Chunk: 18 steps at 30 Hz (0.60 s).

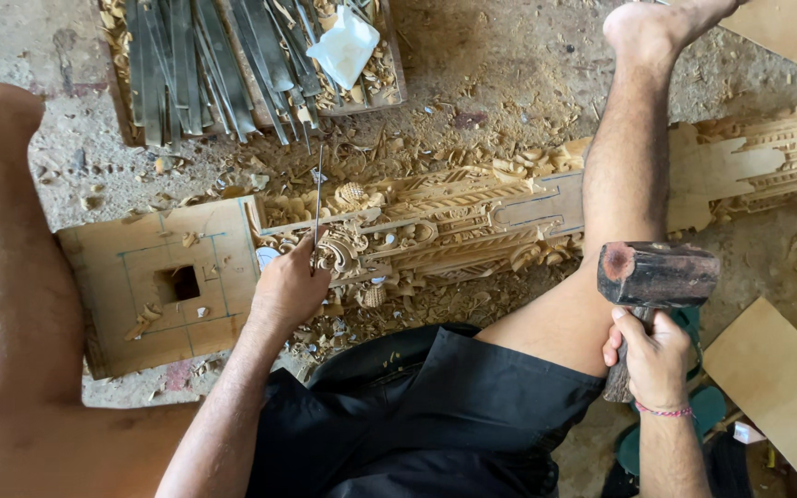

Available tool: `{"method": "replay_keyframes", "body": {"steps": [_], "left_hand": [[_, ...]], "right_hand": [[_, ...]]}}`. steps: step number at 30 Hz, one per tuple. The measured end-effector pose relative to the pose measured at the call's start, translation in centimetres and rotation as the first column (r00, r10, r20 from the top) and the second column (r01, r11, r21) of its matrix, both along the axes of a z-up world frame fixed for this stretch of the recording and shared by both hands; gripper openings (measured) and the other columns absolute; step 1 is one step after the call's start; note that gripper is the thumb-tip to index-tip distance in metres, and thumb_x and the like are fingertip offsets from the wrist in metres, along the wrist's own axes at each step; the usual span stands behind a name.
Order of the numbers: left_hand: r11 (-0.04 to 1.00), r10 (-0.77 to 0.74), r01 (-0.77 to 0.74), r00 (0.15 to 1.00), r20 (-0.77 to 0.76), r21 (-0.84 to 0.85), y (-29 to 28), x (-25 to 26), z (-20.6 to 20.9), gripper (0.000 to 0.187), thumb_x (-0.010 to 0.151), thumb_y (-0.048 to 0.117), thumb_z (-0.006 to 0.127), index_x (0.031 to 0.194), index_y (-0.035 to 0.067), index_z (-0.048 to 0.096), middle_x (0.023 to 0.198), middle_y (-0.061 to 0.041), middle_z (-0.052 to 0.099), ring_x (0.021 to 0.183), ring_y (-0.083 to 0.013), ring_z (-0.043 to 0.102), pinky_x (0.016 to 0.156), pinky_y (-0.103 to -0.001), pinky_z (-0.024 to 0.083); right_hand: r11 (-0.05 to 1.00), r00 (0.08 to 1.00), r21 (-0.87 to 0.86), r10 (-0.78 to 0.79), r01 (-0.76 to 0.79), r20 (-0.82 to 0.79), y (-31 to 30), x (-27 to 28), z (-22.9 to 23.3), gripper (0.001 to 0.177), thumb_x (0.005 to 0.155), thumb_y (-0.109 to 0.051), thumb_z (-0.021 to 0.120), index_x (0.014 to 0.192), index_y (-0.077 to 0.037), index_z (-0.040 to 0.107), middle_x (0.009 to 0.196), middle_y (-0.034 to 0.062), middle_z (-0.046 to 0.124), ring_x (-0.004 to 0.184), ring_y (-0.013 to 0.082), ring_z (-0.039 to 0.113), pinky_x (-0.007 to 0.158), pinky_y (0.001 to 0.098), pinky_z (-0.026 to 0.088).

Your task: The person carves decorative floral patterns into a long wooden beam by striking a chisel with a wooden mallet, occasionally picking up different chisels from a nearby tray.

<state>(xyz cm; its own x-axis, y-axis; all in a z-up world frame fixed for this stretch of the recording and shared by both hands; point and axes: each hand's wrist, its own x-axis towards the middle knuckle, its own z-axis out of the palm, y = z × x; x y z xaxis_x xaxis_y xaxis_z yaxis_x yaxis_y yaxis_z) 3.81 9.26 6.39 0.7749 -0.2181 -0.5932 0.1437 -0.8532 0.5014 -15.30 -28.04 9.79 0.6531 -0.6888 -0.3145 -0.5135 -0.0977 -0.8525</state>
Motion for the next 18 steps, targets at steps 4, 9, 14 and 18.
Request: {"method": "replay_keyframes", "body": {"steps": [4, 9, 14, 18], "left_hand": [[0.988, 0.111, -0.115, 0.993, -0.047, -0.098, 1.2, 0.1, -0.7, 0.066, 0.078, 0.017, 0.046, 0.144, 0.022, 0.043, 0.063, -0.009, 0.056, 0.057, -0.0248, 0.051, 0.054, -0.039, 0.039], [0.889, 0.395, -0.382, 0.918, 0.002, -0.253, 4.4, 5.1, -0.2, 0.026, 0.104, 0.021, 0.036, 0.100, 0.003, 0.053, 0.070, -0.004, 0.059, 0.051, -0.0119, 0.054, 0.042, -0.025, 0.051], [0.938, 0.346, -0.316, 0.890, 0.296, -0.145, 8.1, 14.0, -5.6, 0.024, 0.104, 0.020, 0.042, 0.105, 0.002, 0.057, 0.086, -0.008, 0.065, 0.060, -0.0138, 0.059, 0.050, -0.027, 0.052], [0.937, 0.345, -0.339, 0.874, 0.343, -0.080, 8.2, 19.8, -6.9, 0.027, 0.091, 0.007, 0.052, 0.116, 0.002, 0.060, 0.096, -0.012, 0.070, 0.059, -0.0133, 0.061, 0.044, -0.028, 0.051]], "right_hand": [[1.000, 1.000, -0.009, 0.020, -0.021, -0.001, -0.1, -0.3, 0.0, 0.026, 0.093, -0.007, 0.053, 0.071, -0.003, 0.040, 0.052, 0.0095, 0.042, 0.036, 0.0189, 0.040, 0.036, 0.0292, 0.029], [1.000, 1.000, -0.016, -0.010, 0.010, -0.006, -0.7, -0.9, -1.0, 0.021, 0.095, -0.007, 0.054, 0.078, -0.002, 0.042, 0.053, 0.0109, 0.041, 0.036, 0.0195, 0.038, 0.035, 0.0297, 0.028], [0.999, 1.000, -0.045, 0.011, -0.012, -0.029, -0.2, 0.0, -0.2, 0.027, 0.096, -0.006, 0.053, 0.073, -0.001, 0.039, 0.053, 0.0121, 0.042, 0.036, 0.0213, 0.039, 0.038, 0.0311, 0.029], [0.997, 0.997, -0.061, 0.048, -0.052, -0.061, 0.4, 0.8, 0.7, 0.034, 0.095, -0.007, 0.053, 0.066, -0.001, 0.038, 0.053, 0.0115, 0.042, 0.039, 0.0205, 0.041, 0.041, 0.0304, 0.030]]}}
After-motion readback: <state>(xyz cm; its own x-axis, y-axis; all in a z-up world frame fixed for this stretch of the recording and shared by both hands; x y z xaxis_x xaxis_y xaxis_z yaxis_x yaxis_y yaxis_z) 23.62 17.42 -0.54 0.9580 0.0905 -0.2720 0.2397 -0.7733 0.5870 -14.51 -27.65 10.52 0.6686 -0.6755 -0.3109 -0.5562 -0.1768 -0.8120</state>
